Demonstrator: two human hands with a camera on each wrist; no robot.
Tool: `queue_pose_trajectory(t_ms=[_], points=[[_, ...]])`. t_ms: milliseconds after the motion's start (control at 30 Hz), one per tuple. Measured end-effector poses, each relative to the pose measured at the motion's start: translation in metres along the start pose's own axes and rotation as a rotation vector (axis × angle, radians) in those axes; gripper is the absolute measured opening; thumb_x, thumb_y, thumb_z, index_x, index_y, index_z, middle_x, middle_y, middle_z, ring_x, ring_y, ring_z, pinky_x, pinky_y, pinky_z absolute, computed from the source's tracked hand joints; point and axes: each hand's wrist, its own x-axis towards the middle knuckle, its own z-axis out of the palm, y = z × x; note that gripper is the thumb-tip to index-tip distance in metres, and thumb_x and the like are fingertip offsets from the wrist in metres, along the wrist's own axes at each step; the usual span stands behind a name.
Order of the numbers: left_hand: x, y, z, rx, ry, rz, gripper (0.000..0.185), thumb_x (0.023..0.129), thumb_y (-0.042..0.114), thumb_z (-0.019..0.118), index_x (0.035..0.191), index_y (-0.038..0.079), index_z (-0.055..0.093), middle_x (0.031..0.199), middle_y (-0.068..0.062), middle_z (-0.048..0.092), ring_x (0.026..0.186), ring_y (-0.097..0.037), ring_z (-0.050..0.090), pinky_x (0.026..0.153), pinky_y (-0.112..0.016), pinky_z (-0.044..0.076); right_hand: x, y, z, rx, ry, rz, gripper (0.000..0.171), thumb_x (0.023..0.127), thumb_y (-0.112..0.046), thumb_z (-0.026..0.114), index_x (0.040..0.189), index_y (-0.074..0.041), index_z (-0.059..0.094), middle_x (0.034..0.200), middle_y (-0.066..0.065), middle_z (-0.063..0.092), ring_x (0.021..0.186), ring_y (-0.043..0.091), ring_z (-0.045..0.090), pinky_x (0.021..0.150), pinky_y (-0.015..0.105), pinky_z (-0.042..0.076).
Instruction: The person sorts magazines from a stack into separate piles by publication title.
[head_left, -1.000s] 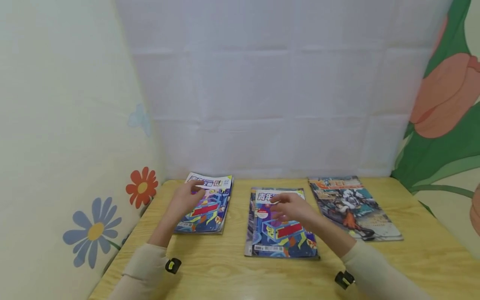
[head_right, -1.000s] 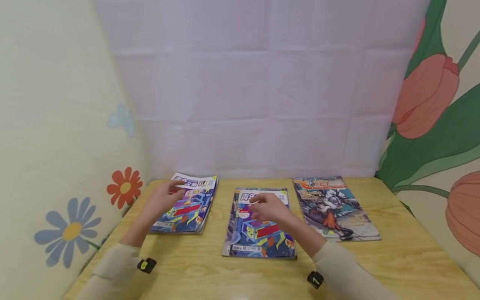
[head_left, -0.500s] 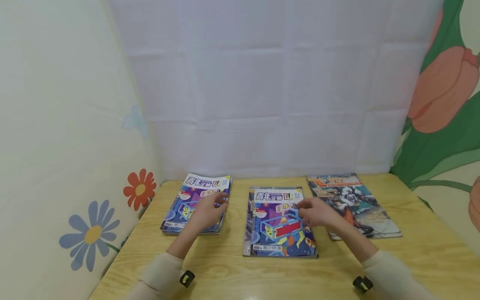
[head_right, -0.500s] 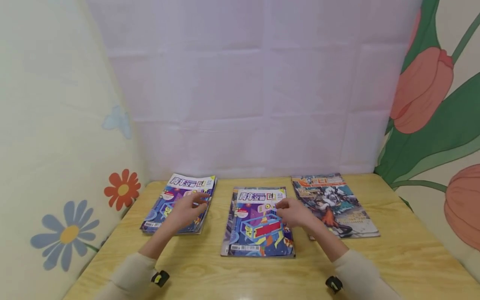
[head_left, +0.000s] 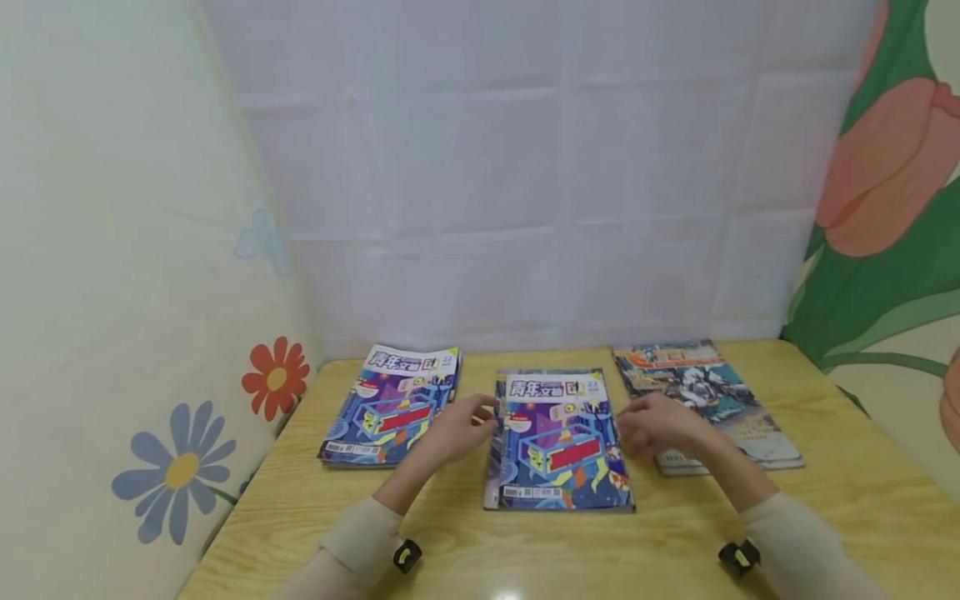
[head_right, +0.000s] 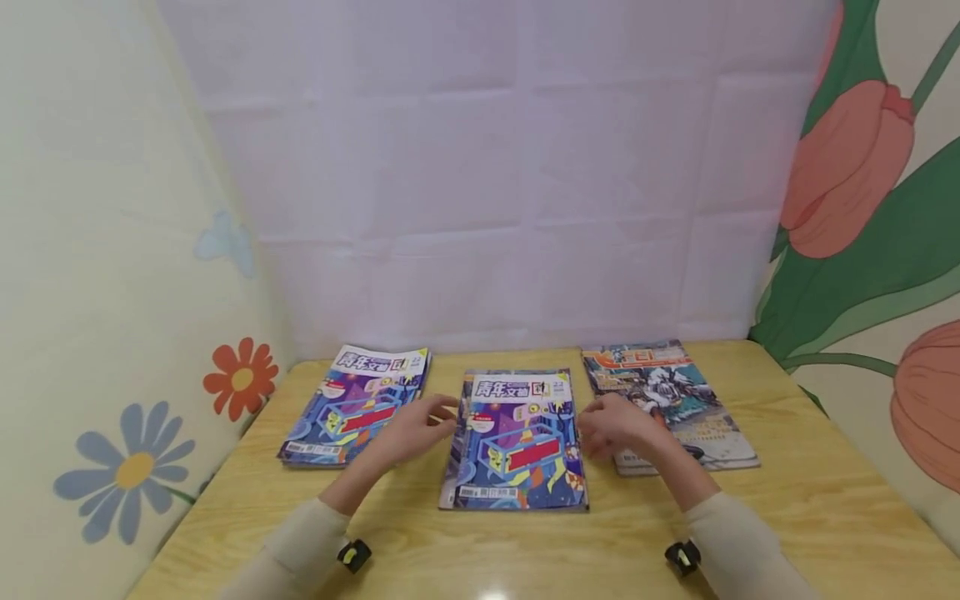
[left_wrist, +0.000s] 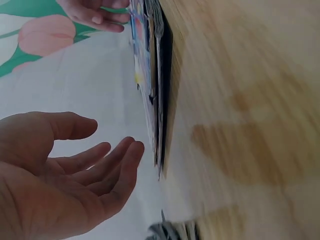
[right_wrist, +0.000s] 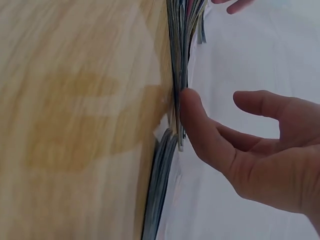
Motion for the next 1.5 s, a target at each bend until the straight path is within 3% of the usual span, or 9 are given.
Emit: queue_pose_trajectory(t_ms=[200, 567, 767, 1000, 1267, 1400, 1500], points=[[0.007, 0.003, 0.010, -0.034, -0.032, -0.072, 0.042, 0.098, 0.016, 0.064, 0.136, -0.001, 0.059, 0.112, -0.016, 0.067, 0.096, -0.026, 0.064, 0.076, -0.041, 0.055, 0.001, 0.005, 0.001, 0.059, -0.049, 0.026, 0.040, 0.102, -0.010, 0.057, 0.130, 0.018, 0.053, 0.101, 0.025, 0.066, 0.084, 0.034, 0.070, 0.074, 0.045, 0.060], [0.011, 0.006, 0.018, -0.028, -0.040, -0.120, 0.041, 0.096, 0.015, 0.066, 0.132, -0.004, 0.061, 0.109, -0.014, 0.067, 0.096, -0.026, 0.062, 0.079, -0.041, 0.055, 0.002, 0.009, 0.004, 0.075, -0.027, 0.055, 0.033, 0.101, -0.006, 0.058, 0.125, 0.016, 0.058, 0.097, 0.024, 0.067, 0.081, 0.032, 0.069, 0.073, 0.043, 0.061], [0.009, 0.006, 0.019, -0.106, -0.054, -0.168, 0.047, 0.095, 0.015, 0.066, 0.136, -0.006, 0.058, 0.117, -0.016, 0.066, 0.101, -0.027, 0.063, 0.086, -0.044, 0.055, 0.002, 0.011, 0.007, 0.097, -0.029, 0.064, 0.045, 0.098, -0.003, 0.059, 0.136, 0.019, 0.048, 0.099, 0.023, 0.067, 0.083, 0.032, 0.069, 0.072, 0.044, 0.060], [0.013, 0.001, 0.022, -0.354, -0.044, -0.253, 0.047, 0.093, 0.010, 0.064, 0.136, -0.007, 0.056, 0.118, -0.019, 0.065, 0.091, -0.023, 0.067, 0.079, -0.036, 0.057, 0.005, 0.012, 0.010, 0.052, -0.026, 0.047, 0.049, 0.098, 0.000, 0.059, 0.138, 0.022, 0.042, 0.101, 0.024, 0.066, 0.087, 0.031, 0.069, 0.072, 0.043, 0.061], [0.015, -0.006, 0.019, -0.653, -0.032, -0.379, 0.045, 0.099, 0.013, 0.063, 0.138, -0.008, 0.055, 0.119, -0.018, 0.067, 0.098, -0.025, 0.069, 0.084, -0.037, 0.057, 0.004, 0.010, 0.014, 0.038, 0.003, 0.067, 0.045, 0.097, 0.001, 0.059, 0.135, 0.021, 0.044, 0.100, 0.025, 0.063, 0.084, 0.030, 0.067, 0.071, 0.041, 0.061], [0.016, -0.004, 0.021, -0.856, -0.088, -0.398, 0.046, 0.101, 0.011, 0.060, 0.142, -0.009, 0.051, 0.121, -0.018, 0.067, 0.101, -0.023, 0.066, 0.088, -0.036, 0.055, 0.004, 0.010, 0.014, 0.040, 0.003, 0.066, 0.045, 0.097, 0.001, 0.060, 0.134, 0.021, 0.043, 0.100, 0.025, 0.063, 0.085, 0.031, 0.067, 0.071, 0.041, 0.061], [0.016, -0.002, 0.026, -0.921, -0.141, -0.402, 0.053, 0.099, 0.006, 0.062, 0.148, -0.005, 0.045, 0.124, -0.018, 0.065, 0.104, -0.024, 0.063, 0.088, -0.038, 0.053, 0.004, 0.011, 0.013, 0.047, 0.000, 0.060, 0.046, 0.097, 0.001, 0.059, 0.135, 0.021, 0.043, 0.101, 0.025, 0.062, 0.086, 0.031, 0.067, 0.072, 0.041, 0.061]])
